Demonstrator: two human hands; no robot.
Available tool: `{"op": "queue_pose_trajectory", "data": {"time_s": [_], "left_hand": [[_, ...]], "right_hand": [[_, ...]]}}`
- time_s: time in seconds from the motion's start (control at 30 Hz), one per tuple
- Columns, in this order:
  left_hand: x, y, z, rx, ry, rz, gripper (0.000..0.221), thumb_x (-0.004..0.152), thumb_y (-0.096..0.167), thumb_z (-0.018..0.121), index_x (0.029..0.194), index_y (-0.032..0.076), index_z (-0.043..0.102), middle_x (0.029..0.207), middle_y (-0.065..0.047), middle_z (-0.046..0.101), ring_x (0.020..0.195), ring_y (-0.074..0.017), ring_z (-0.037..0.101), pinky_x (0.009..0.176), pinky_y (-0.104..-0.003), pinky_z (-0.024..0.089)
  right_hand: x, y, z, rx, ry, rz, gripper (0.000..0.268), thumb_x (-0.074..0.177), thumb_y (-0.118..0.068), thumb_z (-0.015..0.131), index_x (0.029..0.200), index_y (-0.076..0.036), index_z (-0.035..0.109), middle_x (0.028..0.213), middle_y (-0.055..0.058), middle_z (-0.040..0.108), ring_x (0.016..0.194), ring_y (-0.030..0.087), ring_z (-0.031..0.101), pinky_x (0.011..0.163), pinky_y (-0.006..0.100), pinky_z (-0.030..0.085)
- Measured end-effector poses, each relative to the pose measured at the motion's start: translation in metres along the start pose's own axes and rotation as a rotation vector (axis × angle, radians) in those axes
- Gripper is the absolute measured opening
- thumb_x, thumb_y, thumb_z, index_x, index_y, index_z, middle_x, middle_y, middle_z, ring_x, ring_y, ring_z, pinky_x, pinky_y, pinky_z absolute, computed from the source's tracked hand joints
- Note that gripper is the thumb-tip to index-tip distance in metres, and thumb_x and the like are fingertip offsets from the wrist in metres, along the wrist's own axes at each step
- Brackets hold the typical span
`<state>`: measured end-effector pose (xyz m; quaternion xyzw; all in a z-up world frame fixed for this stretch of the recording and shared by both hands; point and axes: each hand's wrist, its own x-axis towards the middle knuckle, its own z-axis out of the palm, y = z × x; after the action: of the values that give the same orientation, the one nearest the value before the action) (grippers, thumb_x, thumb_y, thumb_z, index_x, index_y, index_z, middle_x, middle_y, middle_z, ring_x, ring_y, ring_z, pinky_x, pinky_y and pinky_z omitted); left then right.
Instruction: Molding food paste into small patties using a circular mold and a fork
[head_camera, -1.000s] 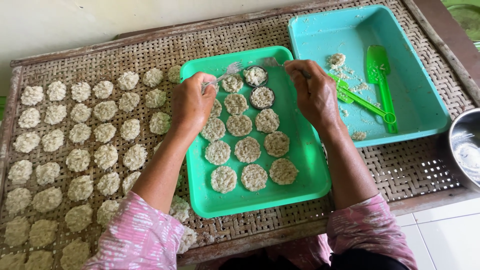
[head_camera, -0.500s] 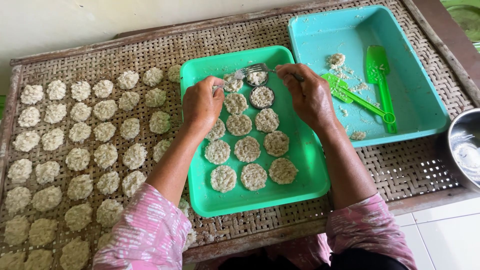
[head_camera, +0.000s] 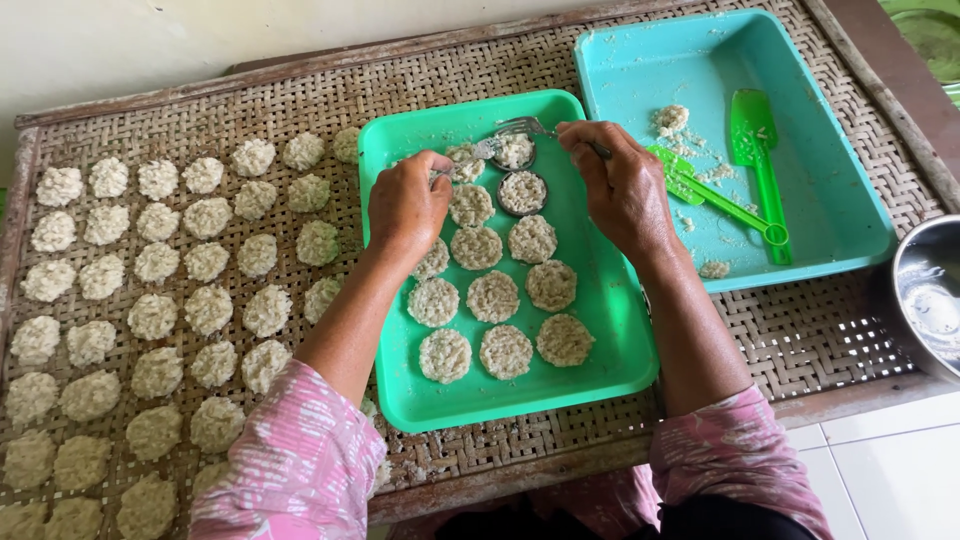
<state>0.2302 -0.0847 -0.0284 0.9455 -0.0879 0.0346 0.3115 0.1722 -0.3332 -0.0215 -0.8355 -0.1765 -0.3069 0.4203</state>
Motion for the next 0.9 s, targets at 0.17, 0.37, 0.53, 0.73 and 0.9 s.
{"op": "queue_pose_trajectory", "data": {"time_s": [0.17, 0.37, 0.53, 0.73, 0.9], "left_hand": [[-0.003, 0.001, -0.008, -0.013, -0.001, 0.024, 0.025, 0.093, 0.022, 0.059, 0.113, 0.021, 0.075, 0.103, -0.013, 0.078, 0.104, -0.0392, 0.072, 0.091, -0.052, 0.057], [-0.011, 0.003, -0.025, -0.080, 0.007, 0.019, 0.026, 0.094, 0.022, 0.061, 0.114, 0.018, 0.076, 0.104, -0.014, 0.077, 0.106, -0.0425, 0.070, 0.091, -0.055, 0.055], [-0.012, 0.001, -0.016, -0.056, -0.029, -0.035, 0.025, 0.092, 0.026, 0.061, 0.112, 0.024, 0.077, 0.102, -0.011, 0.078, 0.106, -0.0378, 0.072, 0.092, -0.051, 0.057], [-0.015, 0.010, -0.016, 0.006, -0.052, -0.025, 0.027, 0.093, 0.023, 0.060, 0.113, 0.022, 0.077, 0.103, -0.013, 0.078, 0.105, -0.0398, 0.072, 0.092, -0.052, 0.057], [-0.013, 0.011, -0.016, 0.014, -0.049, -0.024, 0.026, 0.092, 0.023, 0.061, 0.113, 0.022, 0.077, 0.103, -0.013, 0.078, 0.104, -0.0393, 0.072, 0.092, -0.052, 0.057]], "right_hand": [[-0.002, 0.004, 0.002, -0.008, -0.019, 0.018, 0.012, 0.105, -0.003, 0.060, 0.110, -0.009, 0.068, 0.109, 0.015, 0.074, 0.099, 0.038, 0.073, 0.085, 0.046, 0.057], [-0.001, 0.005, 0.000, 0.035, 0.073, 0.058, 0.016, 0.105, -0.001, 0.058, 0.110, -0.009, 0.070, 0.101, 0.014, 0.075, 0.090, 0.028, 0.074, 0.083, 0.040, 0.058], [-0.004, 0.007, -0.001, 0.000, 0.032, 0.098, 0.013, 0.105, -0.004, 0.059, 0.107, -0.009, 0.071, 0.095, 0.013, 0.076, 0.086, 0.030, 0.076, 0.078, 0.040, 0.059], [-0.005, 0.007, -0.007, -0.028, 0.006, 0.067, 0.014, 0.104, 0.000, 0.059, 0.106, -0.006, 0.071, 0.092, 0.016, 0.075, 0.084, 0.033, 0.075, 0.077, 0.043, 0.059], [-0.003, 0.003, -0.009, -0.015, 0.054, 0.049, 0.014, 0.105, -0.002, 0.060, 0.108, -0.008, 0.072, 0.095, 0.014, 0.076, 0.088, 0.029, 0.075, 0.080, 0.041, 0.059]]}}
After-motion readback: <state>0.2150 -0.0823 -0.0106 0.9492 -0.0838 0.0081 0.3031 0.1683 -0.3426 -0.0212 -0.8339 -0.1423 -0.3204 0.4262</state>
